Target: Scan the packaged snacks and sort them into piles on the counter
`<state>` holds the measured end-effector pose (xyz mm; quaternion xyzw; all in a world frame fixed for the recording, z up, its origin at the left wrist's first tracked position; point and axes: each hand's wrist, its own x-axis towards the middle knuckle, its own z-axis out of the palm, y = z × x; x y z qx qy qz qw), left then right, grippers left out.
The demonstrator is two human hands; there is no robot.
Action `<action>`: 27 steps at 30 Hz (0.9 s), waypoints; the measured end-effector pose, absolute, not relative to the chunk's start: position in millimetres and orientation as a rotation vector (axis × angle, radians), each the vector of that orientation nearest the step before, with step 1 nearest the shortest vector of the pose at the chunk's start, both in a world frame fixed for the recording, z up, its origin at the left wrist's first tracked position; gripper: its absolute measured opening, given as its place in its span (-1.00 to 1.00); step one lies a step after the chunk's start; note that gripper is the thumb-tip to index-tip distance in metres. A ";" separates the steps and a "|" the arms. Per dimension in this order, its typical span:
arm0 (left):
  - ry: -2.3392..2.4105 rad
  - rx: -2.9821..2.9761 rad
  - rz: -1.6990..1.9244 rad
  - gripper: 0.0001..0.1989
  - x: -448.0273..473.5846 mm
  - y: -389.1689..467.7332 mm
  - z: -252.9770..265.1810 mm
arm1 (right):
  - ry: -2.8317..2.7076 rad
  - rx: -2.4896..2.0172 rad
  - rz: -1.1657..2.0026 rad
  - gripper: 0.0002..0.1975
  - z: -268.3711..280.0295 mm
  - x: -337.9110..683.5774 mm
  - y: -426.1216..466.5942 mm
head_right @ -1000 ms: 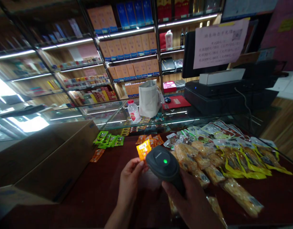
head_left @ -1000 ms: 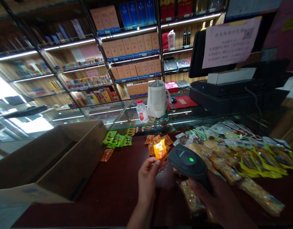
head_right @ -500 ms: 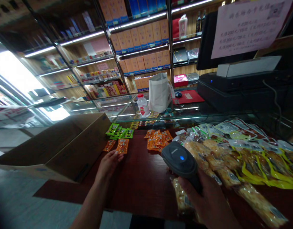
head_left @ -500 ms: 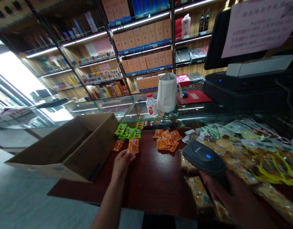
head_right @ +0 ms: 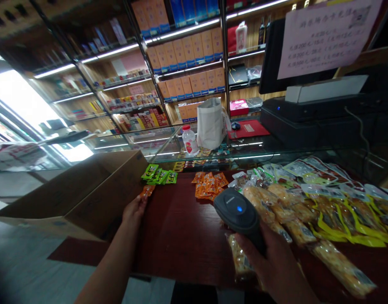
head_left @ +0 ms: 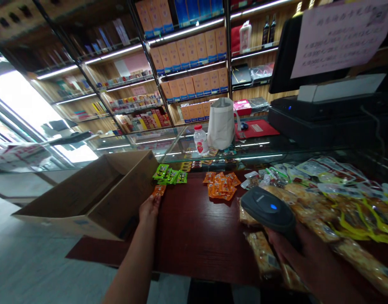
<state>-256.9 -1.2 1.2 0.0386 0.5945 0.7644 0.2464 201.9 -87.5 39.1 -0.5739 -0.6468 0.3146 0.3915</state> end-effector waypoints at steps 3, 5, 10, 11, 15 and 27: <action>1.617 0.028 2.134 -0.76 -253.4 -2.5 -1.0 | -1.674 -1.447 0.790 -0.47 41.4 202.4 -88.4; 1.618 0.016 2.169 -0.75 -250.2 -5.6 -1.7 | -1.701 -1.461 0.777 -0.48 43.1 203.0 -89.3; 1.621 0.055 2.237 -0.76 -243.1 -17.5 -3.4 | -1.678 -1.447 0.774 -0.55 45.7 203.9 -90.2; 1.618 0.069 2.250 -0.76 -242.3 -20.1 -3.6 | -1.671 -1.449 0.779 -0.56 46.2 203.8 -90.2; 1.609 0.171 2.285 -0.79 -237.8 -27.5 -5.6 | -1.651 -1.444 0.813 -0.61 50.1 202.5 -90.5; 1.951 1.564 1.131 -0.80 -119.7 32.6 -27.3 | -1.574 -1.473 0.828 -0.55 67.1 204.6 -94.0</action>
